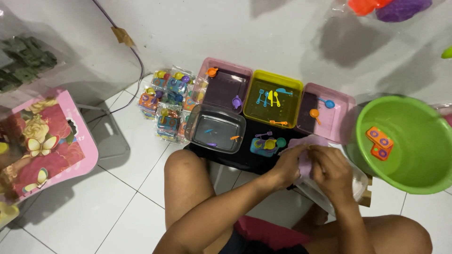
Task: A person is cleaning small plastic toy pieces using a purple cloth and then sorting them into various plastic trays on the floor.
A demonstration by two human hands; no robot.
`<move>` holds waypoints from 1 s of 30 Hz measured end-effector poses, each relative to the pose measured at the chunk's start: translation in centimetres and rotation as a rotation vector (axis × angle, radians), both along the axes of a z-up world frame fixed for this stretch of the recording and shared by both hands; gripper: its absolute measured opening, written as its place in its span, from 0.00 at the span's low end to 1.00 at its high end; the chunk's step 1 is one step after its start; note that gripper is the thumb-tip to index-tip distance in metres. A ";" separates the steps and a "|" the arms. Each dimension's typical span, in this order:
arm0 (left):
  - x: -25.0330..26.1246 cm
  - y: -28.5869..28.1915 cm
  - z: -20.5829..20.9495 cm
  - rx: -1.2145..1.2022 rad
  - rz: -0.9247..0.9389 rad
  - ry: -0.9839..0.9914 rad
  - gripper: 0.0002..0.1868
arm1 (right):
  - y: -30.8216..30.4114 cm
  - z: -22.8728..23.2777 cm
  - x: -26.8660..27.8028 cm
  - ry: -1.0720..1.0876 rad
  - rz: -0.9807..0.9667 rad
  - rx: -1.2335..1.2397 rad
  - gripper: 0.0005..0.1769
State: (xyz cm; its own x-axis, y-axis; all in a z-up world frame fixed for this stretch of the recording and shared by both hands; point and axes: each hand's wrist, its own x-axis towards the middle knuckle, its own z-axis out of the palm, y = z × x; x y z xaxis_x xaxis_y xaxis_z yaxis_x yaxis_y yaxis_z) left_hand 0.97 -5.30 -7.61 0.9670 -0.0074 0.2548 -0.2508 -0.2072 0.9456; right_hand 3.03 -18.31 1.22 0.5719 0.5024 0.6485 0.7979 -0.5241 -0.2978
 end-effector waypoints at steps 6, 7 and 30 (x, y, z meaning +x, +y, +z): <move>-0.3 1.0 2.1 -0.152 -0.031 0.041 0.32 | 0.4 0.4 -0.1 -0.005 0.062 -0.007 0.06; -0.9 1.9 4.9 -0.358 -0.117 0.256 0.32 | 0.1 0.6 0.2 -0.012 0.034 -0.027 0.07; -0.7 1.6 4.8 -0.513 -0.278 0.486 0.32 | -0.4 0.0 -0.1 -0.030 -0.049 -0.015 0.10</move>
State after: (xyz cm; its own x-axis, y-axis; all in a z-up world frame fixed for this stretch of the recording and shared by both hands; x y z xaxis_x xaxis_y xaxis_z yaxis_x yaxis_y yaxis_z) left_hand 0.27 -3.72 -2.80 0.9512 -0.2626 -0.1620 0.2397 0.2981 0.9239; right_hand 2.90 -18.71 1.21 0.5761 0.4841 0.6585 0.7800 -0.5665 -0.2659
